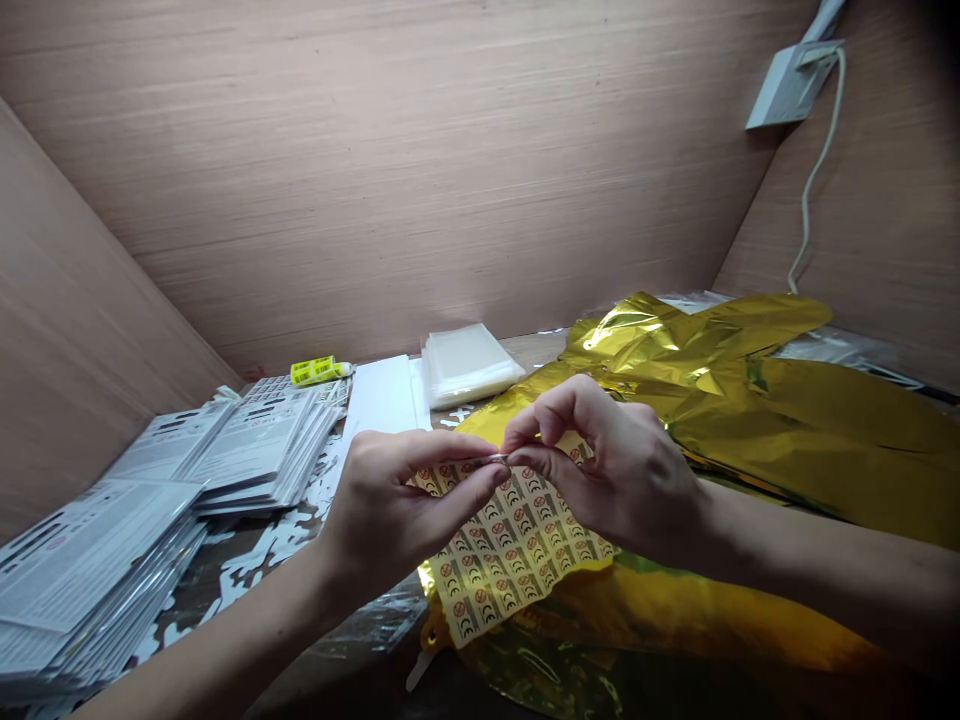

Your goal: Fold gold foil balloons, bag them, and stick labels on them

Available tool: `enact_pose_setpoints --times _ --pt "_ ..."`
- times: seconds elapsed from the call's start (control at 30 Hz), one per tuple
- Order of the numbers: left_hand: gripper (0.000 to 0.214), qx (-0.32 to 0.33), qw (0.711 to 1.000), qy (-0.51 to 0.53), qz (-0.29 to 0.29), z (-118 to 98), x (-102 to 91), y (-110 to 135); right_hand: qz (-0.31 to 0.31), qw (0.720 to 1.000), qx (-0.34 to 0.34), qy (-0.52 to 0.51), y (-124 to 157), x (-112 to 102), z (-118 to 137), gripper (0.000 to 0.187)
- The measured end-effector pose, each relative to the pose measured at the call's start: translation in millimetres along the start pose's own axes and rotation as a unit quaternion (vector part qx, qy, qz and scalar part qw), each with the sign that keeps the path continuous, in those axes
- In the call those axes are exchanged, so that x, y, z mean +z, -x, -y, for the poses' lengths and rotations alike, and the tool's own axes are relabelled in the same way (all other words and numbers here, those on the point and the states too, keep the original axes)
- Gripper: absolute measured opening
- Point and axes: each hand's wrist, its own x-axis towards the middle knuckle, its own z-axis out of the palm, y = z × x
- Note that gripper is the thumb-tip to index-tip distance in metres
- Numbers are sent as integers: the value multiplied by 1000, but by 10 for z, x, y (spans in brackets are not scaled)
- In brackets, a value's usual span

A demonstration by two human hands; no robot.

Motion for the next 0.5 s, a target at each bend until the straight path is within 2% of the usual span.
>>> enact_pose_setpoints --times 0.27,0.43,0.5 --pt "6 31 999 -9 10 17 14 29 -6 999 -6 34 -13 9 27 17" --pt "20 12 1000 8 -21 32 26 61 -20 999 -14 20 0 20 6 19" --pt "19 20 999 5 -26 32 13 67 -29 999 -15 13 8 19 3 22"
